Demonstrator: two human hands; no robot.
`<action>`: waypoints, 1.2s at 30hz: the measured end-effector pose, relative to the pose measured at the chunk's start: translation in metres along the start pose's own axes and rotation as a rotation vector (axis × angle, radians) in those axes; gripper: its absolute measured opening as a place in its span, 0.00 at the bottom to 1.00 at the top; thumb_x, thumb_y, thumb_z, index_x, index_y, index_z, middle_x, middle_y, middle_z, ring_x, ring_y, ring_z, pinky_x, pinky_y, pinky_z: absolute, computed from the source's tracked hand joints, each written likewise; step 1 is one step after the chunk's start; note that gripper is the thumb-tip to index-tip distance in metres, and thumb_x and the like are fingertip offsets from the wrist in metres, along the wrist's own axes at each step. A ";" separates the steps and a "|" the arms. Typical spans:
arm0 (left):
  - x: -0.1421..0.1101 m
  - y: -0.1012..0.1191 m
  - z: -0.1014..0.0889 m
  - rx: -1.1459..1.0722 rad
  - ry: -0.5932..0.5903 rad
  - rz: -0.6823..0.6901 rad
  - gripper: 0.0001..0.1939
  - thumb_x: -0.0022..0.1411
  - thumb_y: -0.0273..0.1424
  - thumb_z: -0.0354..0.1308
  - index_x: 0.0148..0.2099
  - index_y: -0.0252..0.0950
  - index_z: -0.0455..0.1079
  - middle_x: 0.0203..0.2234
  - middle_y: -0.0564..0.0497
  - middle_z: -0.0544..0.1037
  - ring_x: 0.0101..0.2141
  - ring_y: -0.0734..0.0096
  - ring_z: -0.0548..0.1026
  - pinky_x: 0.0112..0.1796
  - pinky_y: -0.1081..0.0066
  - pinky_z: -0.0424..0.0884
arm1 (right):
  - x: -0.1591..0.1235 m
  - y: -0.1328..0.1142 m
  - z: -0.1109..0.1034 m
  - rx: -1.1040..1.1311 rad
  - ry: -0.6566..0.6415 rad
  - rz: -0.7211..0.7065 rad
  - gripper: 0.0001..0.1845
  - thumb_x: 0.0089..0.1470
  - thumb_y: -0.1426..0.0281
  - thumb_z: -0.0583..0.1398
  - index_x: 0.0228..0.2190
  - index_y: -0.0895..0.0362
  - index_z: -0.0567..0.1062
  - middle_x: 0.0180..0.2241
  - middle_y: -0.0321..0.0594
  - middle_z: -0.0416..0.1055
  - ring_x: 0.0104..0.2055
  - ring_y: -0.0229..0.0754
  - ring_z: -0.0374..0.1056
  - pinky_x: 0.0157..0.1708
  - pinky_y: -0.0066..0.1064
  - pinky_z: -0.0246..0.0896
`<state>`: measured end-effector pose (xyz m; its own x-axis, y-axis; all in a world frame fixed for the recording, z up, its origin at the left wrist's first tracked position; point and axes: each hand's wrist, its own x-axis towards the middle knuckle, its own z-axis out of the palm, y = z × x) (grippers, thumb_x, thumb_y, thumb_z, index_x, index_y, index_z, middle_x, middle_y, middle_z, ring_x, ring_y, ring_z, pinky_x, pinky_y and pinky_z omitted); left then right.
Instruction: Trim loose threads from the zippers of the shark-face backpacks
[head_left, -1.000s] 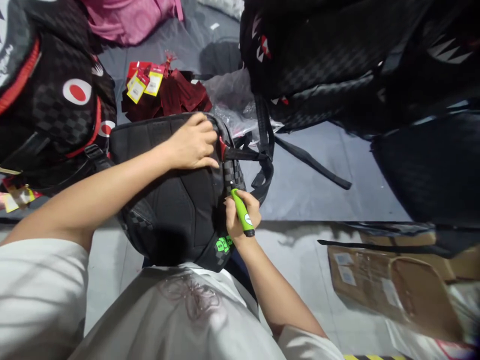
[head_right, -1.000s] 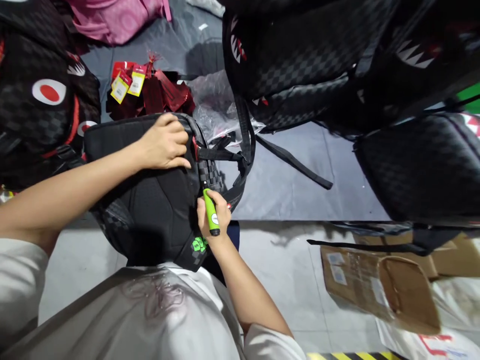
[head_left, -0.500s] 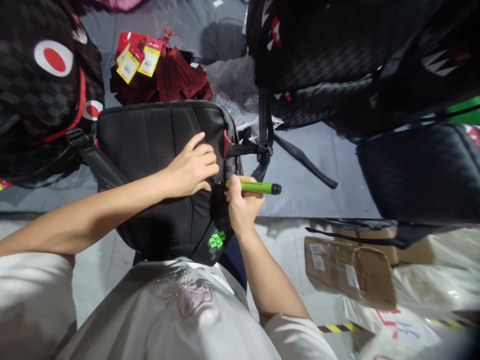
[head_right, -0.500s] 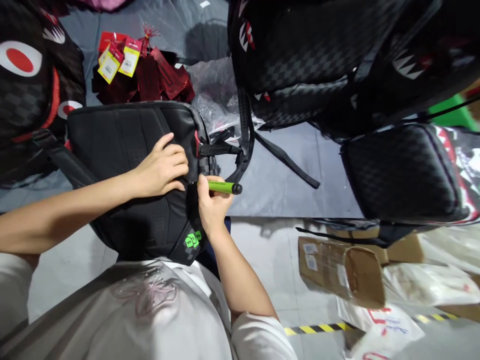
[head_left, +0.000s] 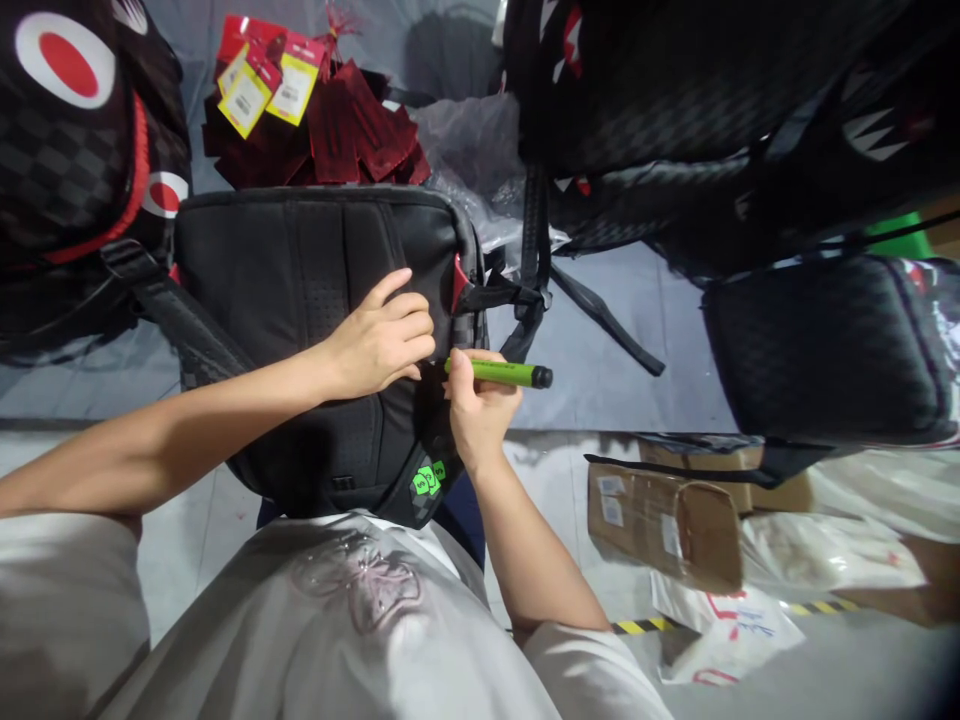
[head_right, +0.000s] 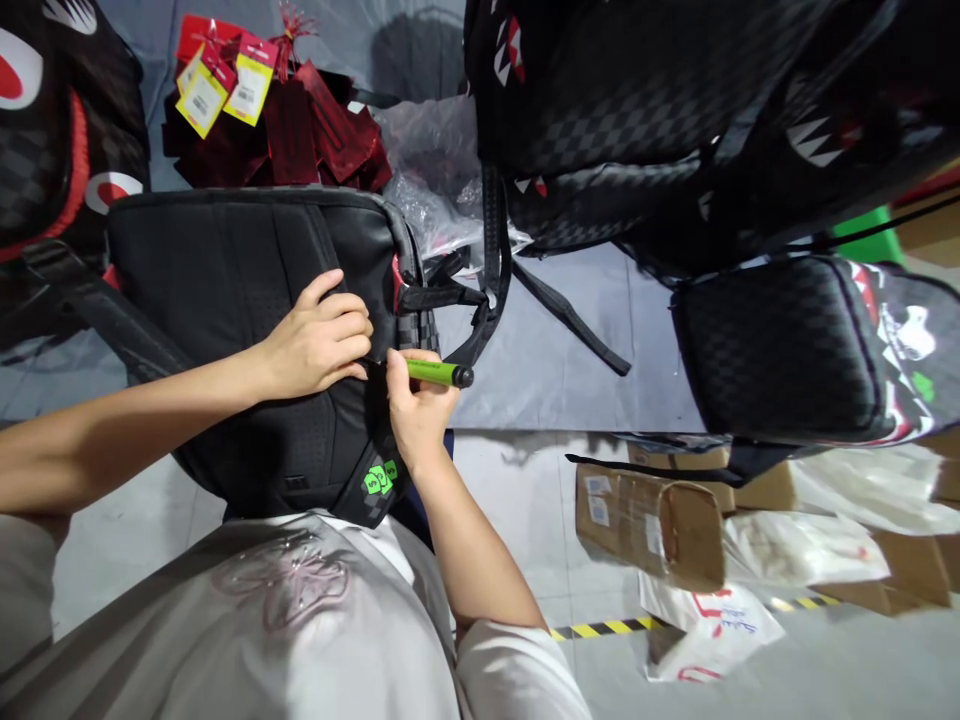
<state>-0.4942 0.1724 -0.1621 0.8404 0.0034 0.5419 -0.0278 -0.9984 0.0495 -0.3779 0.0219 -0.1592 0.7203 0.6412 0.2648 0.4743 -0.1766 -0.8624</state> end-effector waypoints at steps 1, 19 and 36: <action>0.000 0.000 0.000 0.000 0.003 0.001 0.11 0.66 0.39 0.59 0.37 0.36 0.70 0.37 0.51 0.76 0.47 0.63 0.71 0.64 0.45 0.59 | 0.000 -0.001 0.000 -0.005 0.009 -0.003 0.12 0.59 0.61 0.62 0.30 0.57 0.75 0.22 0.32 0.71 0.21 0.37 0.68 0.23 0.29 0.66; 0.002 0.001 0.001 0.038 -0.007 -0.002 0.12 0.66 0.40 0.59 0.36 0.37 0.70 0.36 0.53 0.76 0.46 0.63 0.72 0.63 0.48 0.61 | -0.002 -0.003 0.000 0.027 -0.046 0.034 0.12 0.59 0.60 0.61 0.31 0.56 0.74 0.21 0.31 0.70 0.19 0.35 0.66 0.21 0.28 0.64; 0.059 0.007 -0.081 0.147 -0.546 -0.054 0.18 0.55 0.46 0.68 0.36 0.35 0.76 0.33 0.47 0.82 0.38 0.61 0.78 0.41 0.63 0.60 | -0.030 -0.004 -0.020 0.047 -0.012 -0.346 0.18 0.62 0.69 0.60 0.54 0.56 0.73 0.43 0.46 0.80 0.42 0.47 0.79 0.47 0.42 0.75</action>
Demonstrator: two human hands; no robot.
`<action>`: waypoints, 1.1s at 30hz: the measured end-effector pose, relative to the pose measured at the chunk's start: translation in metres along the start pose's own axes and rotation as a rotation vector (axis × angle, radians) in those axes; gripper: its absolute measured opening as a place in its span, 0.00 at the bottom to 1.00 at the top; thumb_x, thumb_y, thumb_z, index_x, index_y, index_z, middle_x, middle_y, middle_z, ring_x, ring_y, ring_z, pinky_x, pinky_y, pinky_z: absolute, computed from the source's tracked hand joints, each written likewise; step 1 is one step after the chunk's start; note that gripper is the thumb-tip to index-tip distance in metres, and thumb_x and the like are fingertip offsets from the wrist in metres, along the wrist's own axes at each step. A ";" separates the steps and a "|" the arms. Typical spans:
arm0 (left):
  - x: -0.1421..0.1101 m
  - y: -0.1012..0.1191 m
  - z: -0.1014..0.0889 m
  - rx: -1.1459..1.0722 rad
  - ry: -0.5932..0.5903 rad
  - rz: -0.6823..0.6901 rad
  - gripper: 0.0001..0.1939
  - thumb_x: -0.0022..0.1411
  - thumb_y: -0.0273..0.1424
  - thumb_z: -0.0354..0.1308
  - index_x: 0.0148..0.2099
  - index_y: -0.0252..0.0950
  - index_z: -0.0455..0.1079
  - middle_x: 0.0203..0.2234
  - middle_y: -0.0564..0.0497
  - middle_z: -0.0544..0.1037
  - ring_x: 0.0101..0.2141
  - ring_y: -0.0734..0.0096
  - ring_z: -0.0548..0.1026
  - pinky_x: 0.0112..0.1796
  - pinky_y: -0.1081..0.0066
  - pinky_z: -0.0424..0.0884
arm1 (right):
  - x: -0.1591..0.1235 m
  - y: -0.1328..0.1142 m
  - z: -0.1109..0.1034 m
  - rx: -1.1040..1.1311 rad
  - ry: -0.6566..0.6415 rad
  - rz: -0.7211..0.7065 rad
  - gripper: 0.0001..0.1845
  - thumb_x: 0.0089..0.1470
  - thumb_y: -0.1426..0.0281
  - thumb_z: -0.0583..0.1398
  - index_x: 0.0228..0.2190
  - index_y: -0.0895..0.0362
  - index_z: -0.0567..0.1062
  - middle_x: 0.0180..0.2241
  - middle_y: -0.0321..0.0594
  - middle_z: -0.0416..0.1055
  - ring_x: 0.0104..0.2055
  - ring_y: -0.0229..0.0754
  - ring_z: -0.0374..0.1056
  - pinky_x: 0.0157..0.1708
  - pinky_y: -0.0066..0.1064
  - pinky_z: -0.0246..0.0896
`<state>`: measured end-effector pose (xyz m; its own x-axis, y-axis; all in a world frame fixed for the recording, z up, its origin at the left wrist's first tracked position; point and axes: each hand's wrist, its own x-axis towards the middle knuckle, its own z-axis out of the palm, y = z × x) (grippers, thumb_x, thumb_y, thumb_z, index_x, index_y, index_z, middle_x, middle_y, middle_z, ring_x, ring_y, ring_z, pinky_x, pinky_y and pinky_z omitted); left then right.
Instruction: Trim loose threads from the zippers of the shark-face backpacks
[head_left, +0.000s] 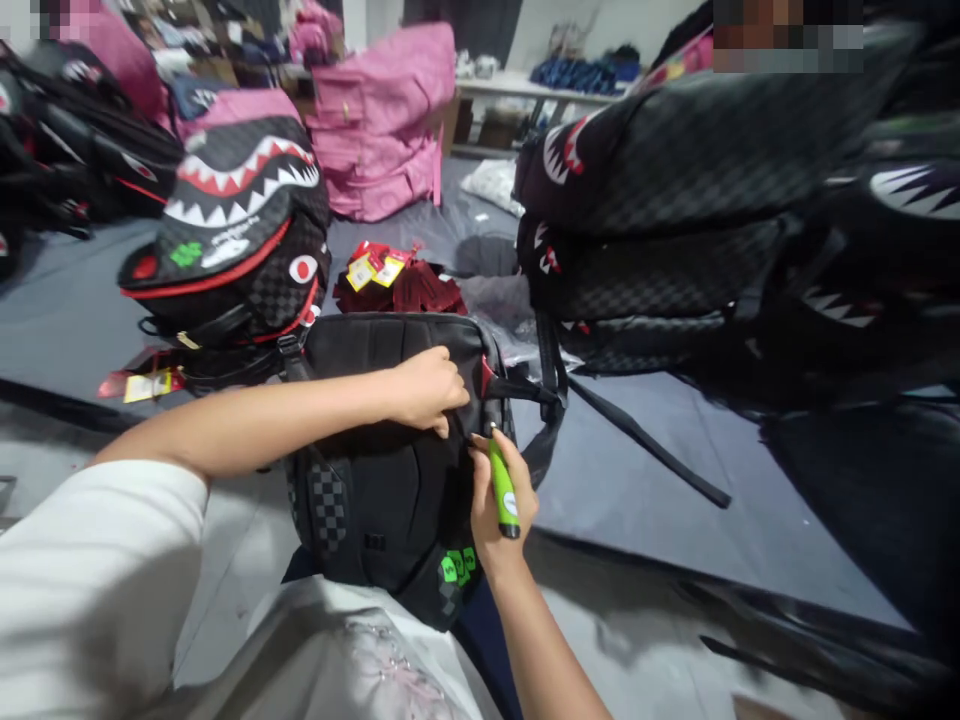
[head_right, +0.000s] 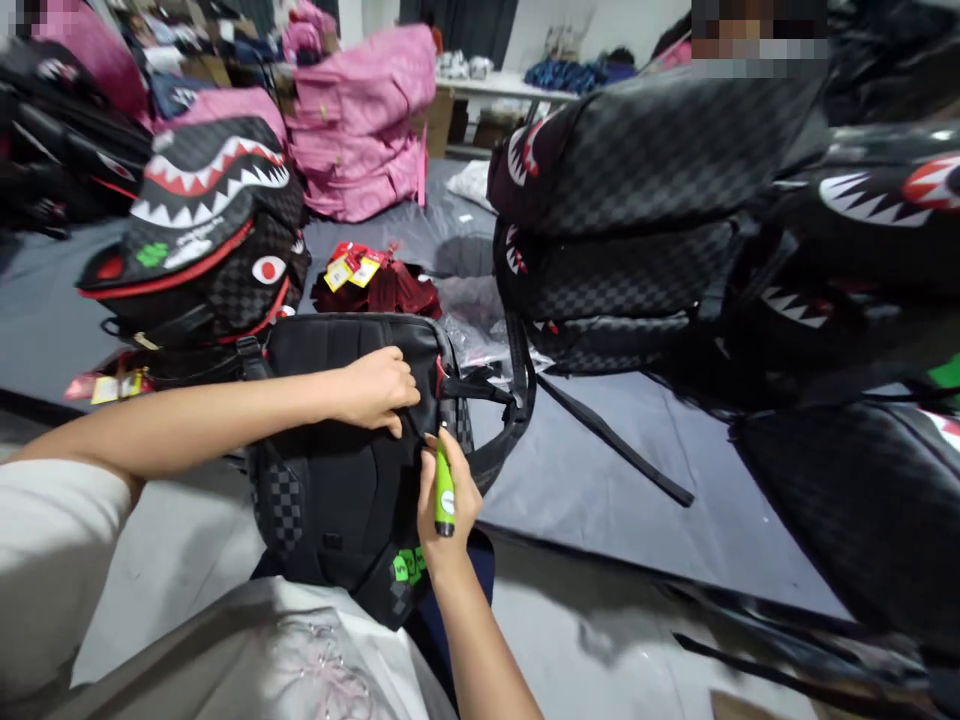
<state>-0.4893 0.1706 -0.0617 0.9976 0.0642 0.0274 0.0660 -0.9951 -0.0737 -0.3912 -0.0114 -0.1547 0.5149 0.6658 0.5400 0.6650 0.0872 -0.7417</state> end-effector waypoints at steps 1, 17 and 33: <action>-0.010 0.010 -0.013 -0.005 0.058 -0.020 0.17 0.56 0.45 0.67 0.35 0.35 0.76 0.32 0.47 0.82 0.38 0.61 0.78 0.40 0.63 0.60 | 0.001 -0.008 -0.004 -0.014 0.043 -0.081 0.20 0.61 0.71 0.60 0.55 0.54 0.72 0.44 0.46 0.80 0.45 0.47 0.78 0.49 0.44 0.73; -0.053 0.099 -0.020 -0.160 0.270 -0.219 0.11 0.70 0.34 0.52 0.41 0.38 0.76 0.36 0.51 0.82 0.39 0.66 0.79 0.37 0.66 0.71 | 0.008 -0.016 -0.064 -0.121 -0.214 -0.575 0.25 0.56 0.78 0.61 0.54 0.48 0.74 0.38 0.43 0.80 0.37 0.49 0.76 0.35 0.41 0.75; 0.012 0.046 -0.011 0.033 0.069 -0.166 0.55 0.56 0.47 0.66 0.74 0.34 0.41 0.64 0.33 0.62 0.60 0.44 0.62 0.55 0.53 0.61 | -0.016 -0.027 -0.058 0.004 -0.243 -0.295 0.18 0.60 0.72 0.59 0.52 0.54 0.73 0.39 0.46 0.78 0.39 0.49 0.75 0.39 0.43 0.72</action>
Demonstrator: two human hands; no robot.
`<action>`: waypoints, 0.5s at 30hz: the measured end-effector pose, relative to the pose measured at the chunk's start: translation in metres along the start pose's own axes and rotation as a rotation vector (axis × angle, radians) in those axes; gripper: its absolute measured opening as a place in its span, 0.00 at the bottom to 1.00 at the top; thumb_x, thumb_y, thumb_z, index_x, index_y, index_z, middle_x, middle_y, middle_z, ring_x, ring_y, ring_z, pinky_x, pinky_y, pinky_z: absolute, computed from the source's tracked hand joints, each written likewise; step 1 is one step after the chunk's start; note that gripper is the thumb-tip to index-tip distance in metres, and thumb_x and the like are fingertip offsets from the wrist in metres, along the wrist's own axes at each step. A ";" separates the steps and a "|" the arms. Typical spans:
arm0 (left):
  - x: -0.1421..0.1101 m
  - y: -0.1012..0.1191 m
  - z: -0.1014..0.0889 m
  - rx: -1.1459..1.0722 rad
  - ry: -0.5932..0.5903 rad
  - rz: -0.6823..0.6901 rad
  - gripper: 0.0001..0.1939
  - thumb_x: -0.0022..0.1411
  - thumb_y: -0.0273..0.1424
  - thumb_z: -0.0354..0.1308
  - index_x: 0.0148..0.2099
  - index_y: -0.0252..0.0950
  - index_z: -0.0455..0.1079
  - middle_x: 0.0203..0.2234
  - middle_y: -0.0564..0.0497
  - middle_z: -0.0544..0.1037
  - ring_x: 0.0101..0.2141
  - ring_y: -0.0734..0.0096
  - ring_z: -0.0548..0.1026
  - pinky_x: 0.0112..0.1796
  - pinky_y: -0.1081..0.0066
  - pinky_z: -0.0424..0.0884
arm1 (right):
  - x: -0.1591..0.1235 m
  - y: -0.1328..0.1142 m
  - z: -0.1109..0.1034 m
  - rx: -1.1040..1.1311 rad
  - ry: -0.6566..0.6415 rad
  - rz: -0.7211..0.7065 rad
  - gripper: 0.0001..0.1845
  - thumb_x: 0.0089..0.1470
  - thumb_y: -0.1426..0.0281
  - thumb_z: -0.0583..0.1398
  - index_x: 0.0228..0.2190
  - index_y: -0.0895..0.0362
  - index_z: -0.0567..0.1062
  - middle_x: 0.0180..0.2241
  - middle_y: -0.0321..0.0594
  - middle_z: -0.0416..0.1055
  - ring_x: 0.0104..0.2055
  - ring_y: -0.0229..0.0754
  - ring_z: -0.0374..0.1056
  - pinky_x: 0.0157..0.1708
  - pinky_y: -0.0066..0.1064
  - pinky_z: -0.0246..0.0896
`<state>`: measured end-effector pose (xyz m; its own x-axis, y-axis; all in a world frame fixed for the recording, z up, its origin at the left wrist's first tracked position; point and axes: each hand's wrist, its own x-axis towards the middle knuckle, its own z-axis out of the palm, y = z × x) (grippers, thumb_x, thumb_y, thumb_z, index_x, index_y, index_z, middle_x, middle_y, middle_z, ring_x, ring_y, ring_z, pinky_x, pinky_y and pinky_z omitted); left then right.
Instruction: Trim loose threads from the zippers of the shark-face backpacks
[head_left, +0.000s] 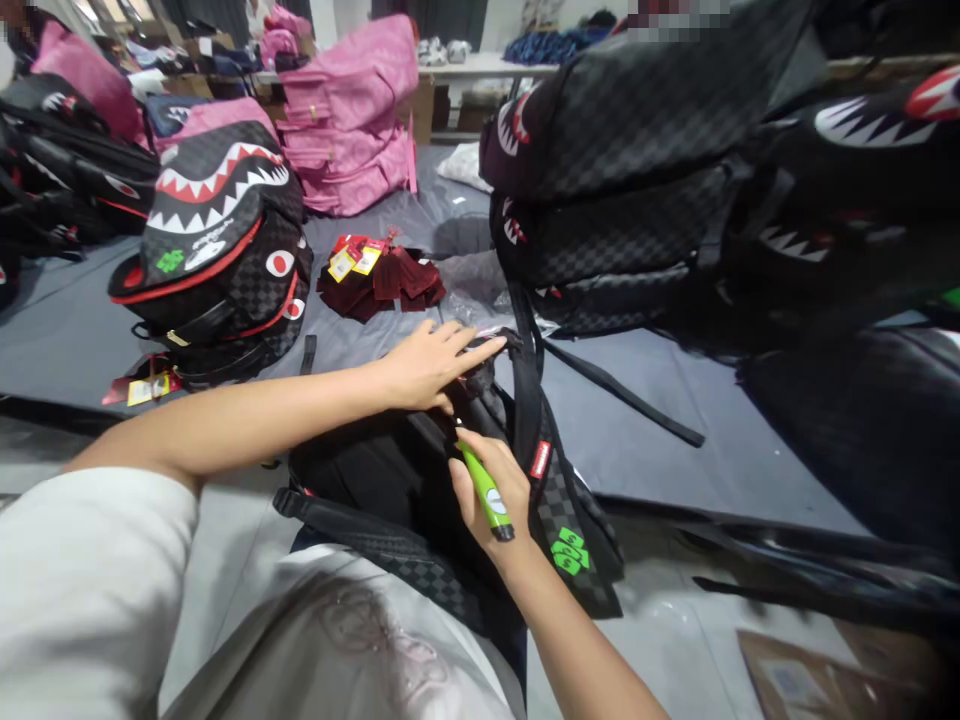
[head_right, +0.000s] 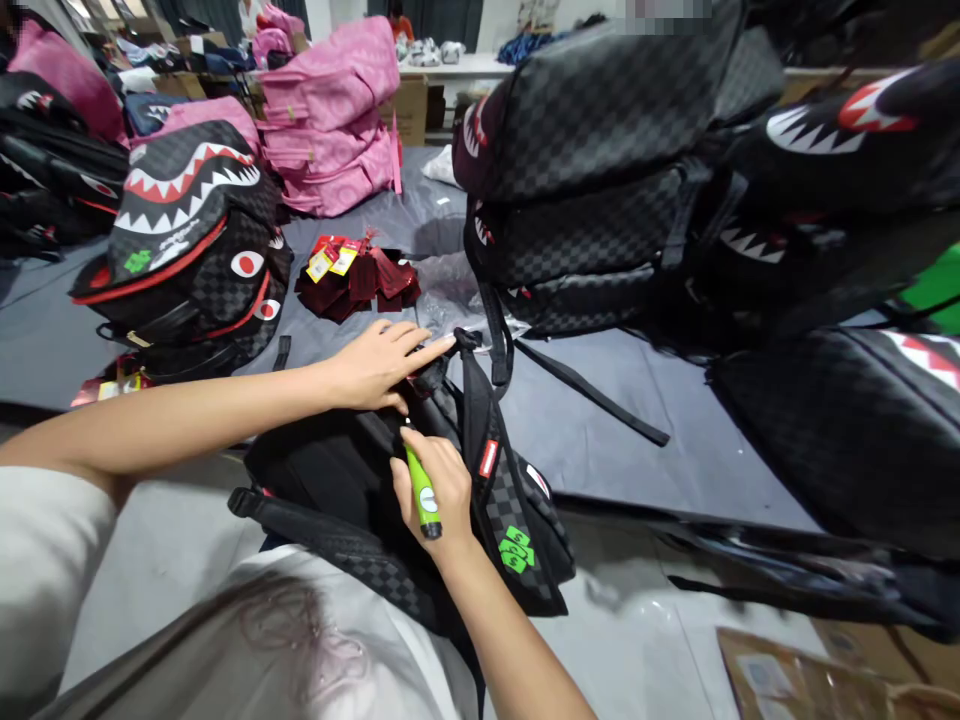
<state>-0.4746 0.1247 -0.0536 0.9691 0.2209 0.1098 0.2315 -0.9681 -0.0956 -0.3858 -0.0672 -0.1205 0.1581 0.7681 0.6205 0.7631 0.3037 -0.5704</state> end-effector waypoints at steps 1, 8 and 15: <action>-0.002 0.002 -0.001 0.008 -0.003 0.004 0.59 0.53 0.49 0.68 0.75 0.34 0.38 0.67 0.32 0.57 0.63 0.41 0.58 0.58 0.48 0.57 | -0.001 0.003 -0.003 0.036 0.006 0.030 0.19 0.60 0.70 0.58 0.53 0.54 0.73 0.40 0.46 0.78 0.41 0.50 0.75 0.40 0.44 0.72; 0.005 0.013 0.007 0.025 -0.079 -0.080 0.66 0.46 0.40 0.75 0.75 0.40 0.35 0.71 0.33 0.45 0.67 0.34 0.51 0.59 0.37 0.54 | -0.007 0.018 -0.003 0.198 0.130 0.411 0.18 0.64 0.62 0.55 0.52 0.54 0.67 0.37 0.43 0.80 0.43 0.49 0.78 0.43 0.43 0.73; 0.016 0.010 0.016 -0.004 -0.039 -0.078 0.49 0.58 0.36 0.67 0.73 0.33 0.45 0.69 0.33 0.55 0.61 0.41 0.60 0.54 0.49 0.62 | 0.018 0.031 -0.021 0.054 -0.034 0.397 0.10 0.59 0.68 0.62 0.44 0.53 0.74 0.39 0.41 0.81 0.39 0.44 0.79 0.41 0.36 0.74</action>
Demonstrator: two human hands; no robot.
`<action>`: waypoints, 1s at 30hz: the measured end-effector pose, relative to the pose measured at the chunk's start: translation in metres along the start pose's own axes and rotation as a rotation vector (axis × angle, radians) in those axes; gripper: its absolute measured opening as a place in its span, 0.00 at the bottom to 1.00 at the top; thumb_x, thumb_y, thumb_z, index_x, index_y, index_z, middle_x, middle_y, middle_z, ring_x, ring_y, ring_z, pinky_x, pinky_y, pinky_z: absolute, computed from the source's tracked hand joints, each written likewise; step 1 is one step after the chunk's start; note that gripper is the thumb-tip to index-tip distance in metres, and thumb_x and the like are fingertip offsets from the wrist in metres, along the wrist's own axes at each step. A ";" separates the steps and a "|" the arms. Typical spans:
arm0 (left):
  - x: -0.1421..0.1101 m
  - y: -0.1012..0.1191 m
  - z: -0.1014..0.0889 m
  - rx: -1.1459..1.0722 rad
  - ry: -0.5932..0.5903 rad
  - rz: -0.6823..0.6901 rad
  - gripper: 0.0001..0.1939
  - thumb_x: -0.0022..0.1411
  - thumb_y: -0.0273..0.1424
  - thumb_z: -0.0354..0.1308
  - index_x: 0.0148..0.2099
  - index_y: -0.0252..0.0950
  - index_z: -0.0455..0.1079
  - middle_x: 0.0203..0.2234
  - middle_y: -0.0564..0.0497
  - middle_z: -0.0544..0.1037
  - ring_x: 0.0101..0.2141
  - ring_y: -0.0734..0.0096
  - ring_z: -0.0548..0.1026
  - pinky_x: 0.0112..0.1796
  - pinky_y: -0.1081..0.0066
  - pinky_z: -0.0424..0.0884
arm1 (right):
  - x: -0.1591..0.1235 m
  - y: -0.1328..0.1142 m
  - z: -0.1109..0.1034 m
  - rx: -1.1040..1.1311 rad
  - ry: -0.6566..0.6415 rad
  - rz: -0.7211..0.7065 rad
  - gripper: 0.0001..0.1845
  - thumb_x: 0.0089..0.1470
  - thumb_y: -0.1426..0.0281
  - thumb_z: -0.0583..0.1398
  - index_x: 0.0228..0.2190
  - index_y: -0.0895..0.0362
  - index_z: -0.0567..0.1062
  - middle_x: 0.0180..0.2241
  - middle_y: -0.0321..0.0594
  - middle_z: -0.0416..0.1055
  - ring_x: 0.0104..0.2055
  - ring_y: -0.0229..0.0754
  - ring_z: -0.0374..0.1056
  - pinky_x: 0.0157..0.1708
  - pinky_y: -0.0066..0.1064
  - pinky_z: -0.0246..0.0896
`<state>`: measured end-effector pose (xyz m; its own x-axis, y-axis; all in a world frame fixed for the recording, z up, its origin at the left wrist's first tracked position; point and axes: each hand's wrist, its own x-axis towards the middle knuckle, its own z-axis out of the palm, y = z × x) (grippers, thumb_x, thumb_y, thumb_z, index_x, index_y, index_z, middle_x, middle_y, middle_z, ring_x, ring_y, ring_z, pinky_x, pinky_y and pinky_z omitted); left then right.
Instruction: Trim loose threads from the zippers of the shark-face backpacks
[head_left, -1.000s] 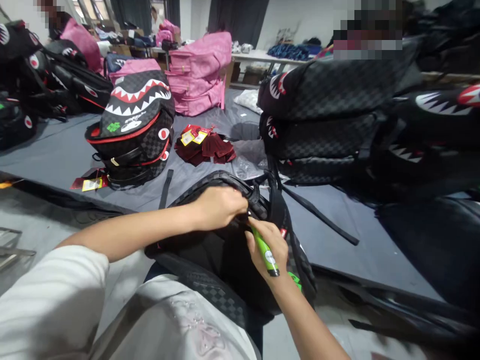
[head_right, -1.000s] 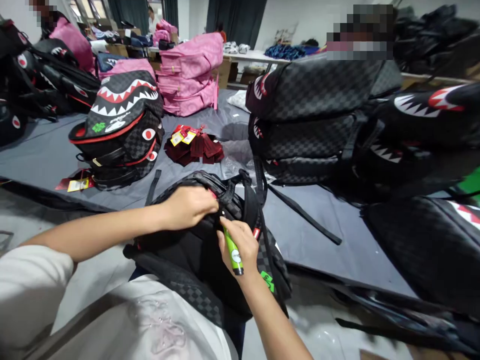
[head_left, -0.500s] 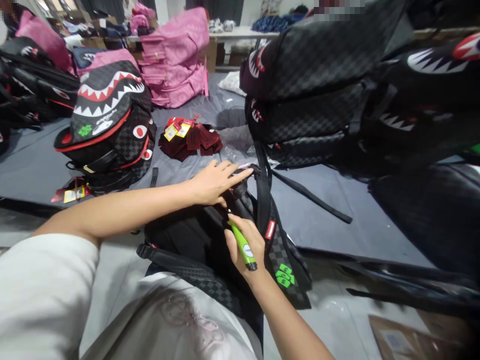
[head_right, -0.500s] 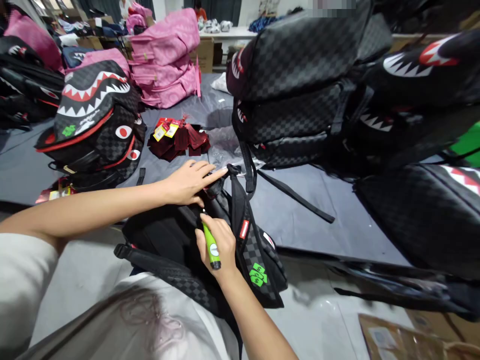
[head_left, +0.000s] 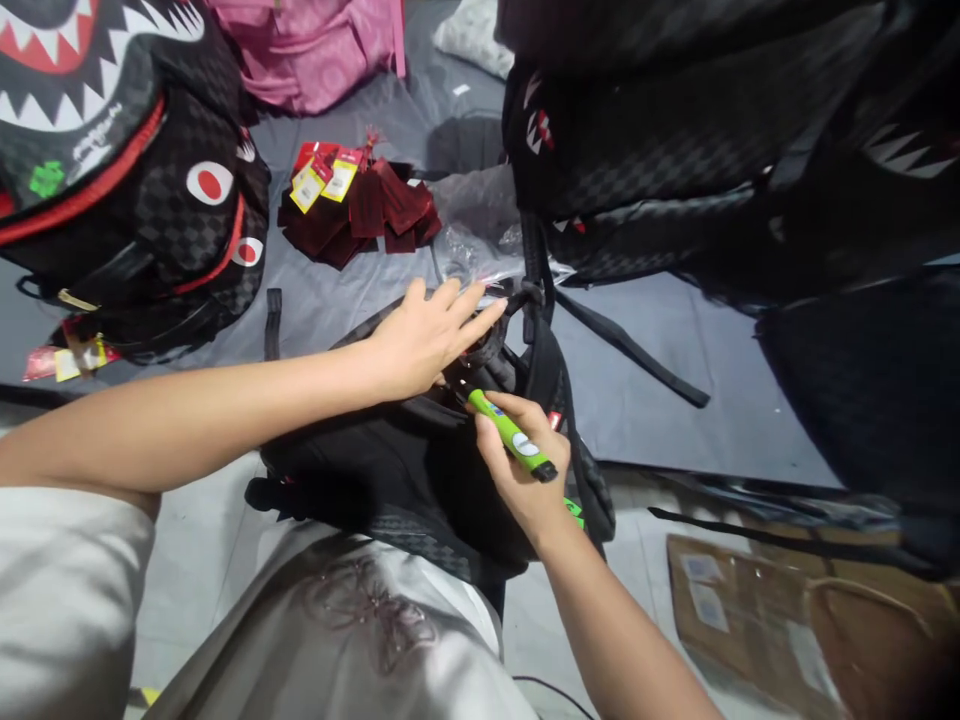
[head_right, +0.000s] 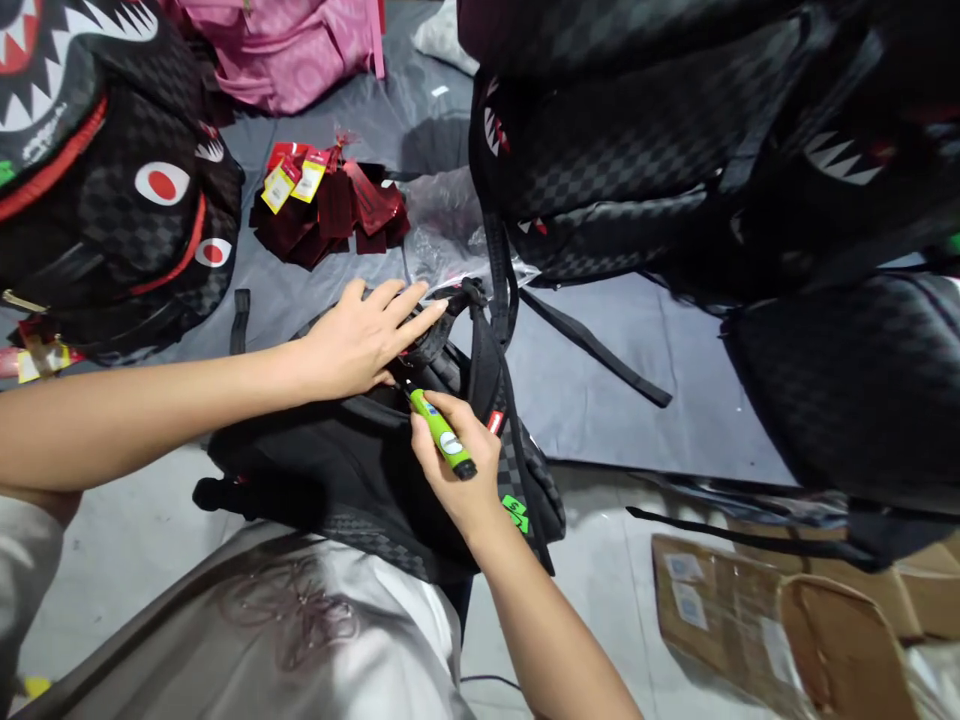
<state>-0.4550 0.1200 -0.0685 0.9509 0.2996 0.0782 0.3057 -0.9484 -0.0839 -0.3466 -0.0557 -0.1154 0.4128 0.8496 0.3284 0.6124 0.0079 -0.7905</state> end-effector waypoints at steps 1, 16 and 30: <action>0.002 -0.001 0.000 -0.004 -0.010 -0.003 0.48 0.58 0.36 0.66 0.73 0.33 0.46 0.68 0.33 0.55 0.61 0.41 0.60 0.54 0.50 0.62 | 0.006 -0.001 -0.005 -0.024 -0.049 -0.024 0.11 0.59 0.68 0.62 0.44 0.53 0.76 0.41 0.41 0.81 0.40 0.44 0.79 0.43 0.36 0.74; 0.027 -0.020 0.022 -0.075 -0.091 0.031 0.45 0.58 0.35 0.64 0.72 0.35 0.48 0.68 0.36 0.55 0.57 0.42 0.63 0.54 0.52 0.61 | 0.049 -0.010 -0.016 -0.245 -0.483 0.042 0.10 0.59 0.67 0.61 0.44 0.54 0.76 0.40 0.40 0.80 0.39 0.45 0.78 0.38 0.34 0.72; 0.029 -0.021 0.018 -0.120 -0.194 -0.017 0.46 0.59 0.37 0.61 0.74 0.41 0.42 0.71 0.43 0.48 0.62 0.43 0.58 0.57 0.54 0.57 | 0.056 -0.012 -0.006 -0.354 -0.460 -0.109 0.10 0.59 0.70 0.62 0.43 0.56 0.78 0.38 0.41 0.82 0.37 0.45 0.78 0.40 0.36 0.70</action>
<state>-0.4329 0.1510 -0.0826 0.9407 0.3191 -0.1147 0.3250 -0.9450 0.0359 -0.3269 -0.0117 -0.0839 0.0480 0.9958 0.0776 0.8552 -0.0008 -0.5183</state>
